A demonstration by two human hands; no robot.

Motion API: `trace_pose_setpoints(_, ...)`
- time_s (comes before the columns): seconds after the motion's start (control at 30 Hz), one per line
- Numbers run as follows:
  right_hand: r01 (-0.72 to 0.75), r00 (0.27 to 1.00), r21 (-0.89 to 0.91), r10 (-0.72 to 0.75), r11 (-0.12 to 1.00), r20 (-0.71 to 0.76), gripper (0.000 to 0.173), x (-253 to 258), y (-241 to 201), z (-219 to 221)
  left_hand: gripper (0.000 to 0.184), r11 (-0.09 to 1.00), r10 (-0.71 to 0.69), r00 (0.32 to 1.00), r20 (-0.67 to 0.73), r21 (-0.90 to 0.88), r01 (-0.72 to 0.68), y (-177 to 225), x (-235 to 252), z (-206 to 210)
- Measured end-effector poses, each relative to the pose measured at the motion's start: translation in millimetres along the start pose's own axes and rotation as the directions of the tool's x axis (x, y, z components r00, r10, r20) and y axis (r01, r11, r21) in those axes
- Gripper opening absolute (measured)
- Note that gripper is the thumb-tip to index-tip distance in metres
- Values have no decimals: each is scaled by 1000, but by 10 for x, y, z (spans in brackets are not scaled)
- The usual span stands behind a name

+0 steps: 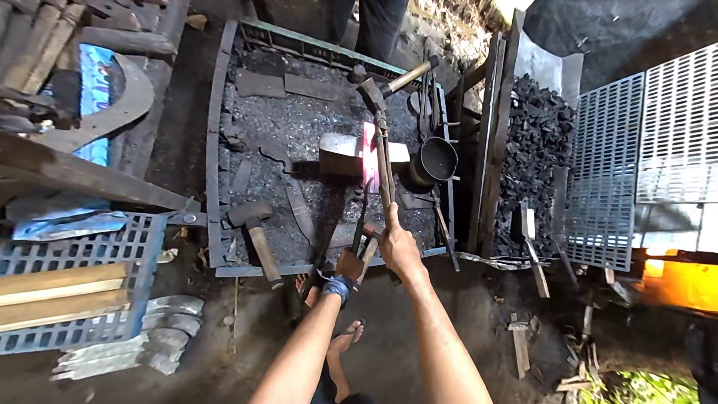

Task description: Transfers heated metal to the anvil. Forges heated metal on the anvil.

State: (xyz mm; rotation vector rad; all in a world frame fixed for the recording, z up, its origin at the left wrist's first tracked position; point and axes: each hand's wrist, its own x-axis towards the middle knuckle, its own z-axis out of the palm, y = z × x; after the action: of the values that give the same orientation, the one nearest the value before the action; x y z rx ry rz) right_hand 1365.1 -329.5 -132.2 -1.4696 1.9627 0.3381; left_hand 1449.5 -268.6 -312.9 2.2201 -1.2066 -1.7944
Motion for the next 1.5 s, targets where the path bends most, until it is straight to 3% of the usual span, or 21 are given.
trace_pose_setpoints(0.57, -1, 1000, -25, 1, 1000, -8, 80, -15, 31, 162, 45, 1000, 1, 1000, -23, -19, -2, -22, -17, 5)
trace_pose_setpoints(0.77, 32, 998, -16, -31, 999, 51, 82, 31, -29, -382, 52, 999, -23, 1000, 1, 38, 23, 58, 38, -39)
trace_pose_setpoints(0.87, 31, 1000, 16, -31, 999, -1, 80, 36, -29, -530, 49, 998, -13, 1000, 10, 68, 12, 136, 78, -92)
trace_pose_setpoints(1.1, 1, 1000, -10, -1, 1000, 0, 79, 21, 8, -101, 51, 1000, -2, 1000, -18, 11, 2, 87, 145, -45)
trace_pose_setpoints(1.5, -14, 1000, -61, 12, 998, -27, 81, -16, -38, 105, 49, 1000, -11, 1000, -18, 2, 11, 86, 160, -46)
